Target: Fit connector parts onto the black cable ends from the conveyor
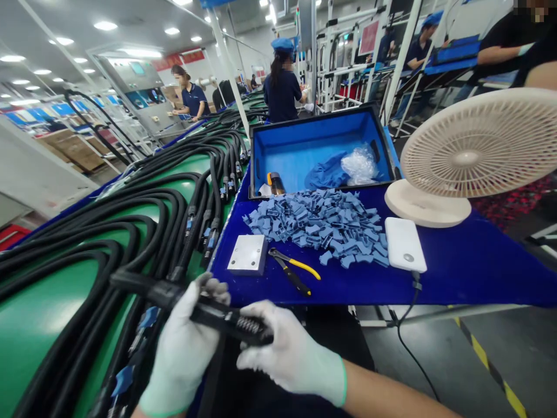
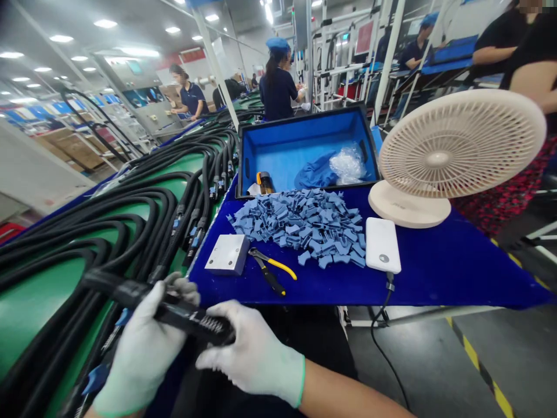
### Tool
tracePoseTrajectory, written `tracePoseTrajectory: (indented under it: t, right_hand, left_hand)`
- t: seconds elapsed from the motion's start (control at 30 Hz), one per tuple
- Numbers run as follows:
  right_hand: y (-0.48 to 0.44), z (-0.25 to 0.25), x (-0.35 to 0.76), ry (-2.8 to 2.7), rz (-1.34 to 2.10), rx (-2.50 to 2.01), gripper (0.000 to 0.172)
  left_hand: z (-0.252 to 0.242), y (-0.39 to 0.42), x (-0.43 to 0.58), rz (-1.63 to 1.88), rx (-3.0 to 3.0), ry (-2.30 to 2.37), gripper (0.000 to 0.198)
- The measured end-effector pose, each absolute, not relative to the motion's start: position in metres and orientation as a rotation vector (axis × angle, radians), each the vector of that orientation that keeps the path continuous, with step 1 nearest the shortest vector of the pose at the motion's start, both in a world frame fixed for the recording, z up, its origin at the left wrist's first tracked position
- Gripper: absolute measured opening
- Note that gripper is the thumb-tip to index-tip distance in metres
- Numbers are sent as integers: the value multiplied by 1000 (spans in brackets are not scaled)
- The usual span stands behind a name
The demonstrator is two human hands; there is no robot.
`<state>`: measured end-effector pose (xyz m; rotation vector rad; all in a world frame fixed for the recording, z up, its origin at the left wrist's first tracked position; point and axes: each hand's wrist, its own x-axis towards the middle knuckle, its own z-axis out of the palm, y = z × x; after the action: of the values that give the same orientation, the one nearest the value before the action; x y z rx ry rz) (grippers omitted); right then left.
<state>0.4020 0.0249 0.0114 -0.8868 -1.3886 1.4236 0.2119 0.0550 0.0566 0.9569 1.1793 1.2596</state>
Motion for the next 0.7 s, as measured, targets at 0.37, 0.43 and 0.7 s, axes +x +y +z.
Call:
tracePoseTrajectory:
  t: [0.37, 0.43, 0.7]
  right_hand:
    - [90, 14, 522, -2273, 108, -1893, 28]
    - [93, 15, 520, -2311, 81, -1878, 25]
    - [90, 31, 520, -2272, 129, -1899, 13]
  left_hand:
    - [112, 125, 208, 1414, 1197, 1042, 23]
    - [114, 148, 215, 1441, 1317, 1057, 26]
    - [96, 199, 227, 1399, 1486, 1136, 31]
